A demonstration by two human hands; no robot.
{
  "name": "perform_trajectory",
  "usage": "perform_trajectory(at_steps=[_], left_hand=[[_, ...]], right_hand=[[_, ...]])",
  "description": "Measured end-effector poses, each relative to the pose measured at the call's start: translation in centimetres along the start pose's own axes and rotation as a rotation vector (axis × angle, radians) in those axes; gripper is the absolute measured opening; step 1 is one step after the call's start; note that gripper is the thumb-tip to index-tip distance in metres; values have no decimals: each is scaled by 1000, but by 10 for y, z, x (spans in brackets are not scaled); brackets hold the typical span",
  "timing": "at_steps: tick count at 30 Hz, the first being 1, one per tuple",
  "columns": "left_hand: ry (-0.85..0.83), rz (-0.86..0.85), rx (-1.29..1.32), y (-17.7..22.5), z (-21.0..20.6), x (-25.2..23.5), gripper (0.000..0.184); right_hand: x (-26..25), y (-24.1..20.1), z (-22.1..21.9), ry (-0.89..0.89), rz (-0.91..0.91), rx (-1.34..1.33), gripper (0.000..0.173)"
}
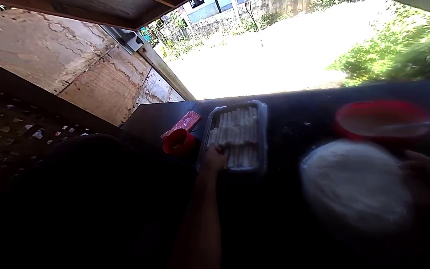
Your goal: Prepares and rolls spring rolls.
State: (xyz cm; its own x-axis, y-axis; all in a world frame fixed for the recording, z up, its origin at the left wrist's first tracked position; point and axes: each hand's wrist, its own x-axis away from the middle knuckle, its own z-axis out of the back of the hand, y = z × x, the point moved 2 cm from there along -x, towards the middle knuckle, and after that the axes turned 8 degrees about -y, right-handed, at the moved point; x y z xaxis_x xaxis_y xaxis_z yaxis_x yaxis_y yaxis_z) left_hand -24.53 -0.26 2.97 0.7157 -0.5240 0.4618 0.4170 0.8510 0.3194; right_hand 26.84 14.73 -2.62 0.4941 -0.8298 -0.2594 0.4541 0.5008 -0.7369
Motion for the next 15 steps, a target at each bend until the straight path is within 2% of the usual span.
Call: perform_trajectory(at_steps=[2,9,15], left_hand=[[-58,-1,44,5,1,4,48],[-71,-65,228,7,1,13,48],[53,-48,37,8,-5,-4,61]], right_hand=[[0,0,0,0,12,18,48],[2,1,1,-6,6,8,47],[1,-4,3,-21,7,55,48]])
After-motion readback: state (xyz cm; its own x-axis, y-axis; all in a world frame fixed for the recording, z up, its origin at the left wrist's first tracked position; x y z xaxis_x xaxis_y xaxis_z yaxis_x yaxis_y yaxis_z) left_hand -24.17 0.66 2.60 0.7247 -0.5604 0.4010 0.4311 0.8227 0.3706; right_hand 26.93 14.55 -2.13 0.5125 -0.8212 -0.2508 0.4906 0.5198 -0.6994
